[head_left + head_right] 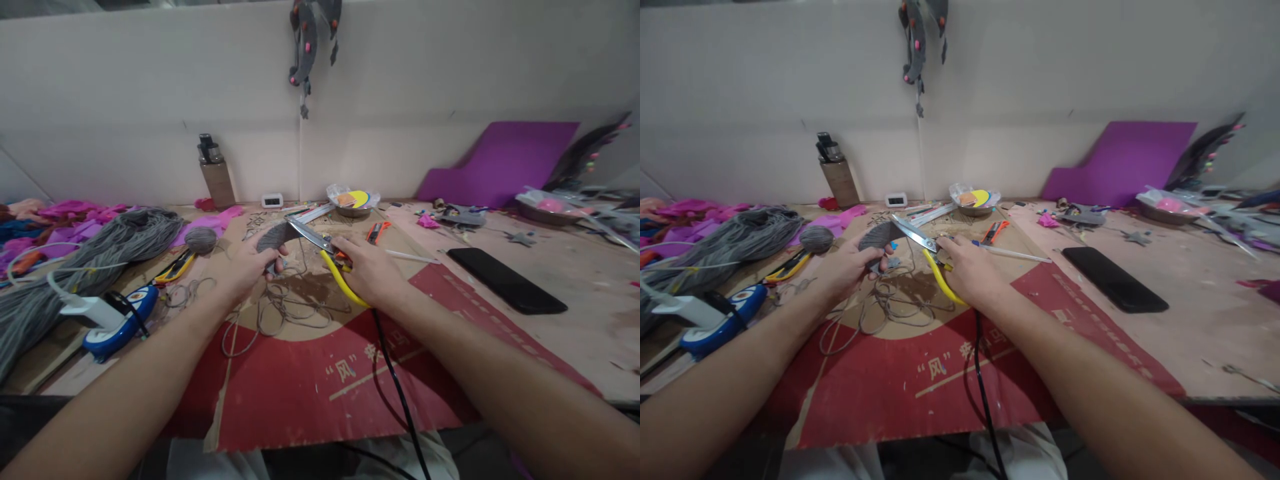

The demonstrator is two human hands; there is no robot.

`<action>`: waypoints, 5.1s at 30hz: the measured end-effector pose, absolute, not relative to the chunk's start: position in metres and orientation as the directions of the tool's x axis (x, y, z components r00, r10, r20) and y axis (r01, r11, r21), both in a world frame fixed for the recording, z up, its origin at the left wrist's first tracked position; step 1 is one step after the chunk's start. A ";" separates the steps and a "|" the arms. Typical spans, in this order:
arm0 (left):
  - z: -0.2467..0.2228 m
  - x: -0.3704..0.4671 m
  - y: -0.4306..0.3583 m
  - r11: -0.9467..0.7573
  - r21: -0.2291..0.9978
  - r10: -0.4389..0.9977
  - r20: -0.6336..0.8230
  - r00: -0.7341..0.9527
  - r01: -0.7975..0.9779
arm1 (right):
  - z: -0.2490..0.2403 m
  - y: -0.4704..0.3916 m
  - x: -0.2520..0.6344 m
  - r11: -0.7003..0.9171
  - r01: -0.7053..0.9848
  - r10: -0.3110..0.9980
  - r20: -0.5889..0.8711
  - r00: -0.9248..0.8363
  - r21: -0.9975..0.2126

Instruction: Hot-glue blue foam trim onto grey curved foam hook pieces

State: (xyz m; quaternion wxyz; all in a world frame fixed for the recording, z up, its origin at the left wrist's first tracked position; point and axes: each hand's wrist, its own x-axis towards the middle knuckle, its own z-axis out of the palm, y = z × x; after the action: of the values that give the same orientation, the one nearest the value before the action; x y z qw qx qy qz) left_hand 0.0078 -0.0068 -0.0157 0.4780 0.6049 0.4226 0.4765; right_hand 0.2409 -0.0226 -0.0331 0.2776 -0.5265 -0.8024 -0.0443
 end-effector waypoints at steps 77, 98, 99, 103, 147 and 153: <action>-0.007 -0.003 0.000 -0.075 0.996 0.973 0.085 0.214 -0.052 | -0.026 -0.024 0.249 0.474 0.880 0.677 0.630 -0.381 0.022; -0.006 -0.003 -0.001 -0.037 0.996 0.972 0.056 0.228 -0.087 | -0.027 -0.027 0.246 0.403 0.914 0.681 0.650 -0.338 0.053; -0.006 -0.004 -0.001 -0.038 0.995 0.972 0.057 0.229 -0.087 | -0.027 -0.027 0.246 0.406 0.912 0.682 0.648 -0.340 0.051; -0.006 -0.004 0.000 -0.045 0.995 0.970 0.066 0.233 -0.093 | -0.027 -0.027 0.246 0.421 0.906 0.676 0.653 -0.342 0.040; -0.001 0.000 -0.003 -0.021 0.997 0.975 0.038 0.219 -0.080 | -0.027 -0.027 0.247 0.415 0.903 0.666 0.640 -0.384 0.110; -0.002 -0.002 -0.002 -0.027 0.997 0.975 0.042 0.220 -0.070 | -0.027 -0.027 0.247 0.413 0.904 0.672 0.634 -0.383 0.109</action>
State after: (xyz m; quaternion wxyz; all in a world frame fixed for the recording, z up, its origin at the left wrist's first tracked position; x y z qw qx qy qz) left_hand -0.0016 -0.0015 -0.0018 0.5600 0.5443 0.4156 0.4662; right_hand 0.2472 -0.0271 -0.0269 0.2571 -0.4923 -0.8003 -0.2261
